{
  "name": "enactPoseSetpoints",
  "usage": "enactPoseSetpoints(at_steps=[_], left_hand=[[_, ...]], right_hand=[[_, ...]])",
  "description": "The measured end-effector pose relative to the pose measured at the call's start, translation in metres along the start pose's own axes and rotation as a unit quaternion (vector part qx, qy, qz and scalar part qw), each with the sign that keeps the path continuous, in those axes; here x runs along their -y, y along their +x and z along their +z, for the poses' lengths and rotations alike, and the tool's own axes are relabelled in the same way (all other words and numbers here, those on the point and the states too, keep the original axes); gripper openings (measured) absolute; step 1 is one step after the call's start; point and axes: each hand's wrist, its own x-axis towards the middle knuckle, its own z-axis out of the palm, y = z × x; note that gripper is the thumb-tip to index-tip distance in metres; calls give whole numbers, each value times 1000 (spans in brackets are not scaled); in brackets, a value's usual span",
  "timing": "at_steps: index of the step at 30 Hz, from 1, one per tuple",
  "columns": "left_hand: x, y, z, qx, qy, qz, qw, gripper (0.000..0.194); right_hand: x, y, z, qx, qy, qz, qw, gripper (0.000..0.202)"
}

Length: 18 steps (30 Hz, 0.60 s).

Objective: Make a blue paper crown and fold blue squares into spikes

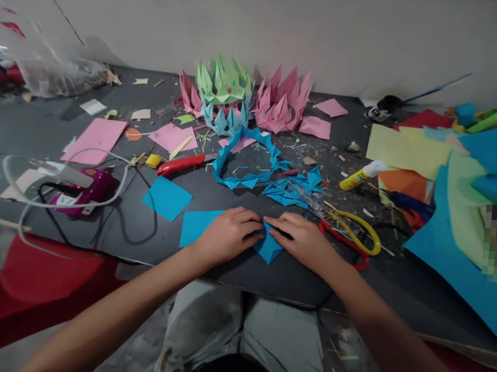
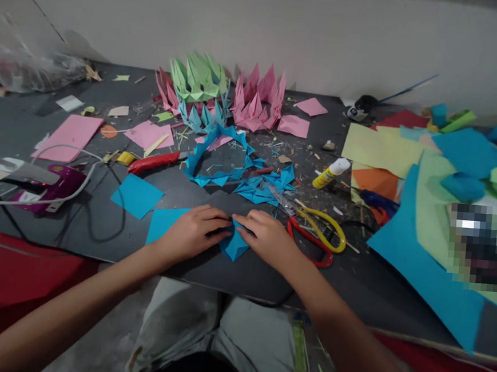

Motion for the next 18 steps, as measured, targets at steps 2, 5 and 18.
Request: enactPoseSetpoints(at_steps=[2, 5, 18], left_hand=[[0, -1, 2, -14, 6, 11, 1000, 17], [0, -2, 1, -34, -1, 23, 999, 17], [-1, 1, 5, -73, -9, 22, 997, 17]], right_hand=[[1, -2, -4, 1, 30, -1, 1000, 27], [2, -3, -7, -1, 32, -5, 999, 25], [5, 1, 2, -64, -90, -28, 993, 18]])
